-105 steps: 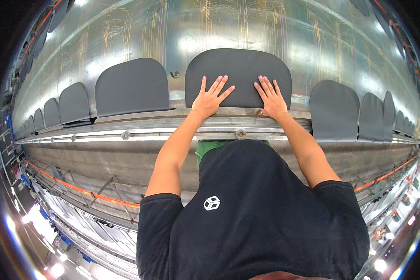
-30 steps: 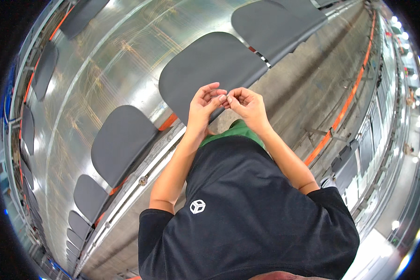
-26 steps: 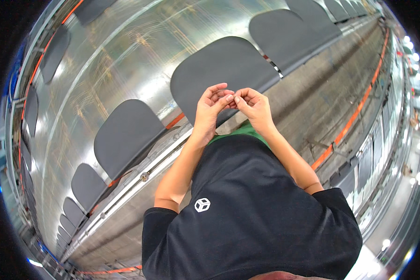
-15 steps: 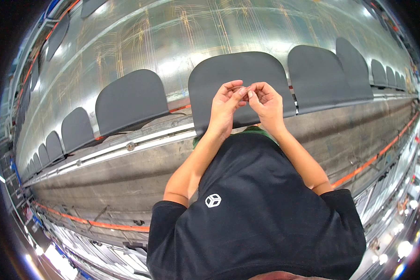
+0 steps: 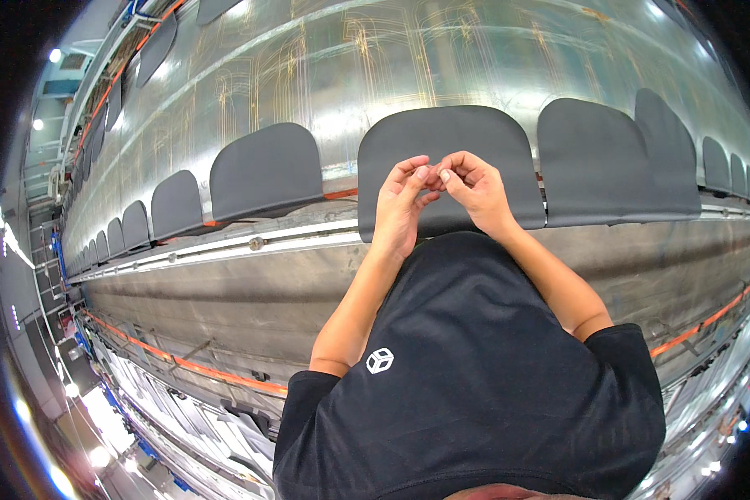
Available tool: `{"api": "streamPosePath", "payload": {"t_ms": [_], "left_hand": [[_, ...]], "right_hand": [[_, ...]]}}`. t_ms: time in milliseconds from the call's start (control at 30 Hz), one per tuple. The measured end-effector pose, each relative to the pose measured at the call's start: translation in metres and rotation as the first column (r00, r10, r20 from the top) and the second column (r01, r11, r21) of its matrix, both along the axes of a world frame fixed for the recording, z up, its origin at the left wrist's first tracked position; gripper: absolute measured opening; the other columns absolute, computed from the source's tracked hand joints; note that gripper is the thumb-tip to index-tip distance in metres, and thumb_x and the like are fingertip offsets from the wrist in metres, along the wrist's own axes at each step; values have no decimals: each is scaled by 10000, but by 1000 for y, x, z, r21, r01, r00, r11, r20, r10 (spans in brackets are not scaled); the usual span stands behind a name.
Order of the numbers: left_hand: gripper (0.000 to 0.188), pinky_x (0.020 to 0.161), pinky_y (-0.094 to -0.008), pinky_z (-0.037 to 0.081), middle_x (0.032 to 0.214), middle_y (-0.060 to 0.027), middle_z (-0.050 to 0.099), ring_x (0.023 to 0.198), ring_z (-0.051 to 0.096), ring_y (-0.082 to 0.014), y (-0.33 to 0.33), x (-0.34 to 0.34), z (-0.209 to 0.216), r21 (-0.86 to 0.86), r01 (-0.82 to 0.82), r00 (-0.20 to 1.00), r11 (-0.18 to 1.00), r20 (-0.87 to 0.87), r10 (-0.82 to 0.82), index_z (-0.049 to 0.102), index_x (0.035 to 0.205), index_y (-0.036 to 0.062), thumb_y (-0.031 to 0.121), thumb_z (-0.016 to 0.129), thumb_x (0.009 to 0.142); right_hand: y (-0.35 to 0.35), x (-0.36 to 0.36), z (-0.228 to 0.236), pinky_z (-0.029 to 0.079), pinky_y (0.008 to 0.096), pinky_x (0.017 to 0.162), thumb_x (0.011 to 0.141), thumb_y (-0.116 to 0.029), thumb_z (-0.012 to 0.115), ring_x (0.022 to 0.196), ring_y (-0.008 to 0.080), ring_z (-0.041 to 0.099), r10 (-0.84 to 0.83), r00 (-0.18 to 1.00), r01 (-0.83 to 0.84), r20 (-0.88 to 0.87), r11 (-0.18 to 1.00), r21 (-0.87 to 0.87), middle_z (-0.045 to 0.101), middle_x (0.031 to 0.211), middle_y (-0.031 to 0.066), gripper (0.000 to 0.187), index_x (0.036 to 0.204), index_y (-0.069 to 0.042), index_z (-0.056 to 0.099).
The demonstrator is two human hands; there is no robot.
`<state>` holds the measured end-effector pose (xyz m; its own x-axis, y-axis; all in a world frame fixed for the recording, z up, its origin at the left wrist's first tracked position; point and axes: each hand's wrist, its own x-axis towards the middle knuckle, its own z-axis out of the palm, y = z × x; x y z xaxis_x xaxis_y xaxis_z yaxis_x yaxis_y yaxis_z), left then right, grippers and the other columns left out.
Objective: The person installs black seat cushions onto a row of metal stadium seats. They lift each cushion, align it with the metal frame, and press it down to secure it in place. The person moves along the row, repeating this process for several seats.
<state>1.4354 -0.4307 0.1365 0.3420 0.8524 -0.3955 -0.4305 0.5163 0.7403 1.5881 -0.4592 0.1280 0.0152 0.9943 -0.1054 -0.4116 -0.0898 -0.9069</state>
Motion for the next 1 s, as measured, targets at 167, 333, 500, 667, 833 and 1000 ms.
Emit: {"api": "streamPosePath", "payload": {"t_ms": [167, 333, 500, 667, 833, 1000], "left_hand": [[281, 845, -305, 510, 1036, -75, 682, 911, 644, -134, 6, -5, 9, 184, -40, 993, 982, -98, 59, 605, 1208, 25, 203, 637, 994], [174, 836, -300, 512, 1009, -67, 691, 900, 637, -118, 9, -14, 17, 560, 117, 945, 820, -316, 81, 698, 1088, 18, 131, 673, 958], [163, 826, -287, 500, 1008, -52, 697, 879, 644, -140, 11, -17, 20, 823, 330, 764, 462, -520, 382, 750, 1017, 75, 67, 738, 855], [203, 838, -290, 492, 1060, -56, 692, 882, 645, -163, 11, -20, 26, 834, 394, 750, 387, -535, 389, 767, 994, 84, 45, 771, 795], [113, 866, -290, 487, 1122, -67, 671, 931, 619, -147, 5, -24, 13, 691, 224, 893, 688, -427, 138, 761, 950, 48, 62, 766, 838], [127, 866, -298, 483, 1110, -79, 662, 936, 605, -134, -4, -26, 7, 440, 83, 982, 894, -186, 0, 662, 963, 6, 132, 650, 972]], "right_hand": [[4, 1, 5, 522, 279, 820, 986, -154, 636, 911, 135, 658, 38, 999, -37, -32, 999, 21, 715, 977, 91, 204, 1074, 27, 670], [-2, -1, 9, 521, 282, 799, 991, -174, 637, 877, 134, 655, 40, 994, -41, -102, 999, -8, 723, 959, 100, 236, 1088, 34, 690], [-7, -5, 8, 518, 283, 790, 988, -180, 641, 844, 129, 642, 11, 992, -16, -123, 999, -46, 708, 915, 69, 235, 1077, 29, 698], [-11, -1, 3, 513, 263, 772, 997, -159, 627, 832, 105, 621, 66, 992, -73, -107, 995, -65, 679, 922, 43, 185, 1058, 9, 676], [-14, -8, 12, 501, 250, 786, 939, -104, 701, 825, 85, 602, -53, 998, 52, -20, 998, -43, 646, 900, 8, 174, 1085, -24, 653], [-16, -11, 10, 486, 245, 746, 860, -98, 779, 800, 80, 585, -147, 938, 95, 314, 980, 174, 654, 877, 10, 275, 1092, -30, 647]]}}
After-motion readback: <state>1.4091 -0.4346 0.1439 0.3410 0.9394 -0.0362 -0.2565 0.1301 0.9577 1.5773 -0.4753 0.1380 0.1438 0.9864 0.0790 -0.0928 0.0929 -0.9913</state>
